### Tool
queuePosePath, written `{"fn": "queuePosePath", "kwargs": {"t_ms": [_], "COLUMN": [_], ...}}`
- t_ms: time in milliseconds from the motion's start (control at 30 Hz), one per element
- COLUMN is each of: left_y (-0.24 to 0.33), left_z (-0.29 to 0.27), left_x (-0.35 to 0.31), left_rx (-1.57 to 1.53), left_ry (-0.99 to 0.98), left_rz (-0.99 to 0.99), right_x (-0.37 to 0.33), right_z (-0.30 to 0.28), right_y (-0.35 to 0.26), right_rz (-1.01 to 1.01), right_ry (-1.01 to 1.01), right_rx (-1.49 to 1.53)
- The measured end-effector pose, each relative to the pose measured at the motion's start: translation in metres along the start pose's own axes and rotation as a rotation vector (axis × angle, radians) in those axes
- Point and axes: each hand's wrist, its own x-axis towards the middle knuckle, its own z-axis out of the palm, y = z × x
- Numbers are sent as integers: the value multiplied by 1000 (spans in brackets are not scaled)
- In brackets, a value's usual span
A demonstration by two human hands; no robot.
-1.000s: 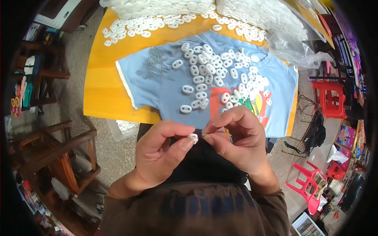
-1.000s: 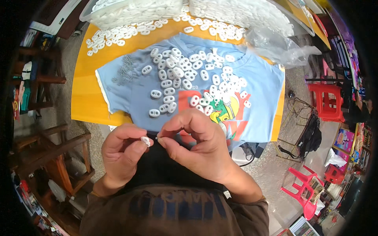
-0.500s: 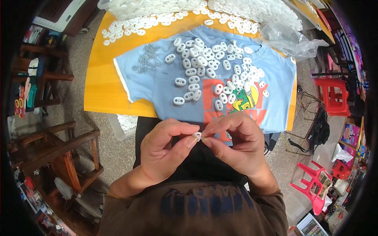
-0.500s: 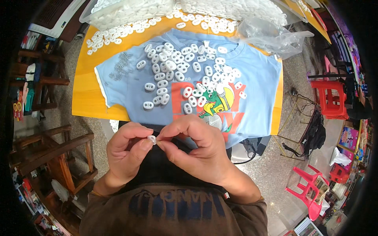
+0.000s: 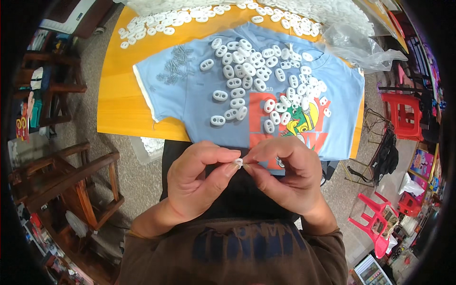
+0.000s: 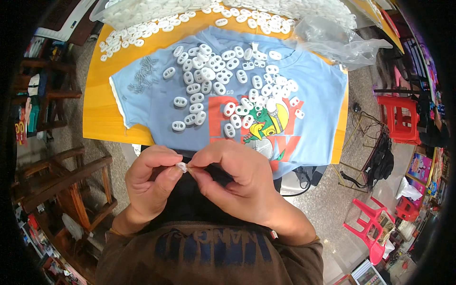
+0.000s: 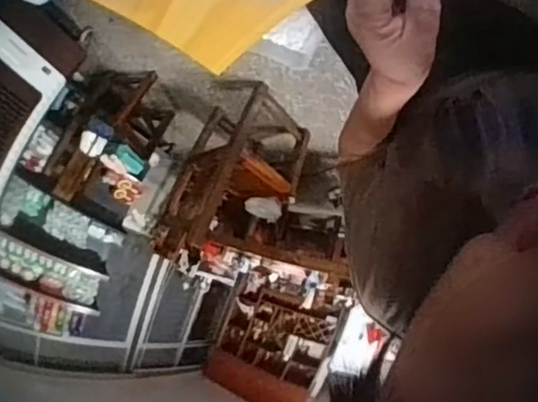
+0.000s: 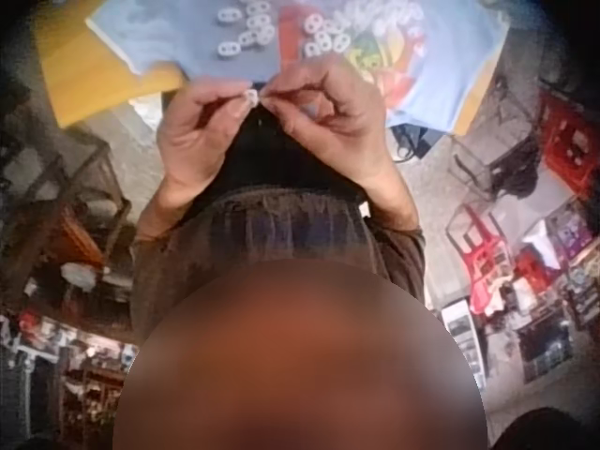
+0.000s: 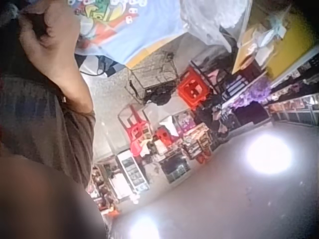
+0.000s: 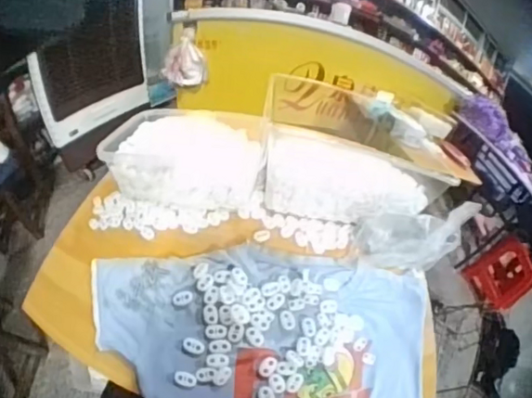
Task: Assembling white plastic cord locks by manually inserting internal spring components.
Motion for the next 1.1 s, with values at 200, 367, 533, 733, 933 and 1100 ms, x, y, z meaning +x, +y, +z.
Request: {"fn": "queuePosePath", "kwargs": {"t_ms": [200,367,533,733,933,1100], "left_y": [-1,-3,-13,-14,-9,-8], "left_z": [-1,0,1,-6,2,2], "left_x": [5,4,-9,-5,-4,1], "left_rx": [212,277,235,226,-144,-294], "left_ry": [-22,-48,26,-98,74,159], "left_rz": [121,192,7,-56,-342,-336], "right_x": [0,0,-7,-9,-3,1], "right_z": [-1,0,4,1,0,-9], "right_y": [0,0,9,16,10,5], "right_rz": [-63,-78,-38,4,38,-35], "right_ry": [-43,-64,-102,-114,-67,45], "right_rx": [-170,-235,-223,-256,-203,-362]}}
